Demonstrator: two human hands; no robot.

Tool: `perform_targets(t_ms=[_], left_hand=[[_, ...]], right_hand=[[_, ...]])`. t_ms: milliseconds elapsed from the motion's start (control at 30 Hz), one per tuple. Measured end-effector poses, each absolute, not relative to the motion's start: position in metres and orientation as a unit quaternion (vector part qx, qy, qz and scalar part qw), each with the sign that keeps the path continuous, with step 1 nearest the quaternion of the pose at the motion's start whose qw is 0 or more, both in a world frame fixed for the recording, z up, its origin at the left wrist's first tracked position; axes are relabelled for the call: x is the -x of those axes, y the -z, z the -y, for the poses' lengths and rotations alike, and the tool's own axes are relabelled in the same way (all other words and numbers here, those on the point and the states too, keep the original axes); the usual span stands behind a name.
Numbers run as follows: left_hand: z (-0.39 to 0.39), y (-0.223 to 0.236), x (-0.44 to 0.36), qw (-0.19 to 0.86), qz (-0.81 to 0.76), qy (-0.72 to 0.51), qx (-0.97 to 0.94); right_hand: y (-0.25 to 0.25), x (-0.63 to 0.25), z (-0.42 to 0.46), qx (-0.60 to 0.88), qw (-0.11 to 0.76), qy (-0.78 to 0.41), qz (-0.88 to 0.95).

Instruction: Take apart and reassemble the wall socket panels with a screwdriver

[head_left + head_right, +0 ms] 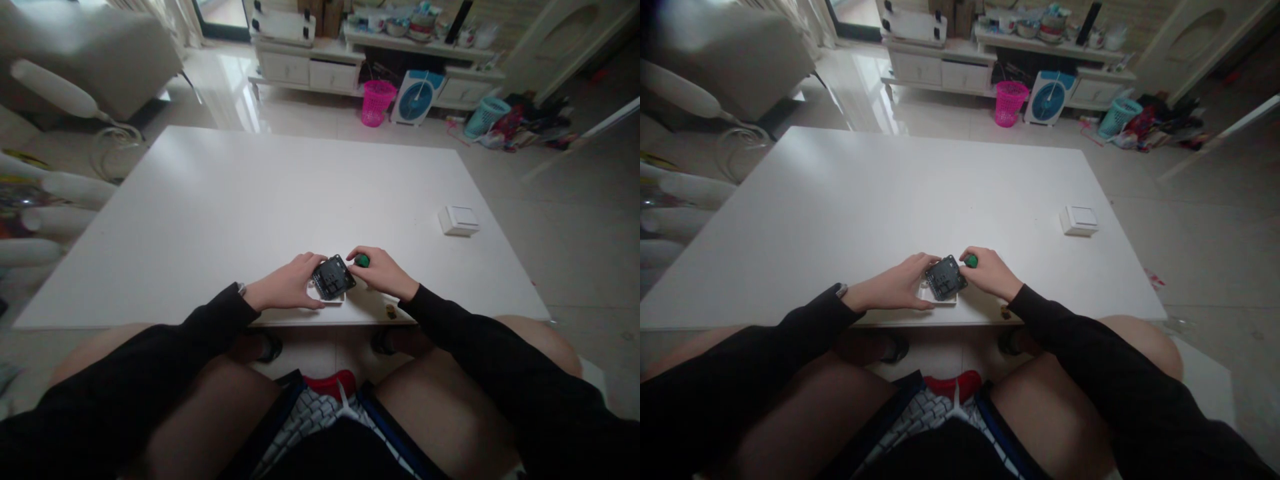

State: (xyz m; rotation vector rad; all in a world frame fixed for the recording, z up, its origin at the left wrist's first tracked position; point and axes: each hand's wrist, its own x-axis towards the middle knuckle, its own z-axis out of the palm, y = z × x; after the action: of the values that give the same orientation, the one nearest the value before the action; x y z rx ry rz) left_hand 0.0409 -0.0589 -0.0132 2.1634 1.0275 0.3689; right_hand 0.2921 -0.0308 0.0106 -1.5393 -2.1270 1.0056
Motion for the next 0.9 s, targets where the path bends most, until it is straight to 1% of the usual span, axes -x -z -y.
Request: perform_targets(t_ms=[100, 167, 267, 367, 433, 500, 633, 767, 900], left_hand=[[0.062, 0.014, -0.042, 0.345, -0.39, -0.132, -0.843], [0.063, 0.018, -0.043, 0.324, -0.393, -0.123, -0.851], [0.063, 0.025, -0.043, 0.298, -0.403, -0.117, -0.858], [0.062, 0.029, -0.043, 0.285, -0.414, -0.121, -0.856], [0.061, 0.031, -0.044, 0.274, -0.432, -0.13, -0.849], [0.059, 0.033, -0.044, 0.259, -0.459, -0.153, -0.836], [0.054, 0.043, -0.045, 0.239, -0.505, -0.229, -0.797], [0.051, 0.051, -0.045, 0.274, -0.506, -0.26, -0.776], [0.051, 0.053, -0.045, 0.294, -0.498, -0.267, -0.771]], right_hand=[[-0.018, -0.306, 0.018, 0.537, 0.141, -0.305, 0.774], [-0.021, -0.321, 0.008, 0.538, 0.101, -0.258, 0.796], [-0.022, -0.345, -0.003, 0.532, -0.001, -0.197, 0.823], [-0.019, -0.356, -0.003, 0.497, -0.114, -0.184, 0.84], [-0.017, -0.353, 0.003, 0.482, -0.163, -0.17, 0.844], [-0.016, -0.346, 0.008, 0.476, -0.185, -0.141, 0.848], [-0.016, -0.335, 0.014, 0.467, -0.199, -0.098, 0.856], [-0.016, -0.333, 0.013, 0.473, -0.213, -0.085, 0.851], [-0.013, -0.333, 0.012, 0.485, -0.226, -0.1, 0.839]])
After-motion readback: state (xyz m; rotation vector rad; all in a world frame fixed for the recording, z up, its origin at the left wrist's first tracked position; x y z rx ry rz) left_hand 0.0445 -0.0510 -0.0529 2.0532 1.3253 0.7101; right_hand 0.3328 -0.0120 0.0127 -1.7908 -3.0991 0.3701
